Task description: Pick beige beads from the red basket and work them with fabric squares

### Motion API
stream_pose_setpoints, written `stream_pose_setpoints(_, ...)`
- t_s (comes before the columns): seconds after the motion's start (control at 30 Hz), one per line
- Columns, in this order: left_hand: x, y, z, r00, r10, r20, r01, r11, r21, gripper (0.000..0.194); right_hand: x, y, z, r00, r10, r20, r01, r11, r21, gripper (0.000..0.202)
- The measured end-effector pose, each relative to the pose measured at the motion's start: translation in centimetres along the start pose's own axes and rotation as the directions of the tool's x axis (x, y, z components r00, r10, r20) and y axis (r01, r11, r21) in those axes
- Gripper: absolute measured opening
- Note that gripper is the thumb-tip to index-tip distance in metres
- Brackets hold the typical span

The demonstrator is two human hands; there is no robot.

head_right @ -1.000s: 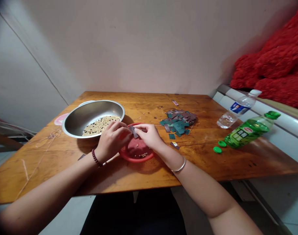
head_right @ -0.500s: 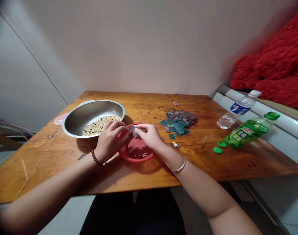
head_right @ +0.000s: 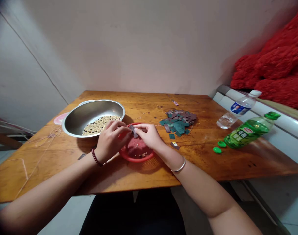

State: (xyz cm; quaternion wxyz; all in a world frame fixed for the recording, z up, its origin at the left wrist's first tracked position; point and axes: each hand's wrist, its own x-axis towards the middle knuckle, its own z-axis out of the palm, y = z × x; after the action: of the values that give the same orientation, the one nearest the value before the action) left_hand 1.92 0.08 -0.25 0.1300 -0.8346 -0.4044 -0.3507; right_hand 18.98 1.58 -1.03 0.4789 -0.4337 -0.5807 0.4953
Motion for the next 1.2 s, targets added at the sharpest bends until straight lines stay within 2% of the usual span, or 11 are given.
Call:
stream_pose_setpoints(0.23,0.03,-0.28,0.1,1.0,-0.007,-0.01,0.007,1.0,0.001,0.013,0.04,0.05,0.08,1.0,0.004,-0.006,-0.004,1.0,0.017,0.028)
stream_pose_setpoints(0.63,0.22,-0.09,-0.07,0.995,0.097,0.023,-0.097,0.995,-0.026,0.014,-0.06,-0.04,0.04,1.0,-0.015,0.014,0.015,1.0,0.014,0.025)
stream_pose_setpoints(1.2,0.11,-0.02,-0.11,0.99,0.137,0.014,-0.135,0.987,-0.087,0.008,-0.17,-0.26,0.01,0.999,-0.009,0.032,0.008,0.999,0.031,0.026)
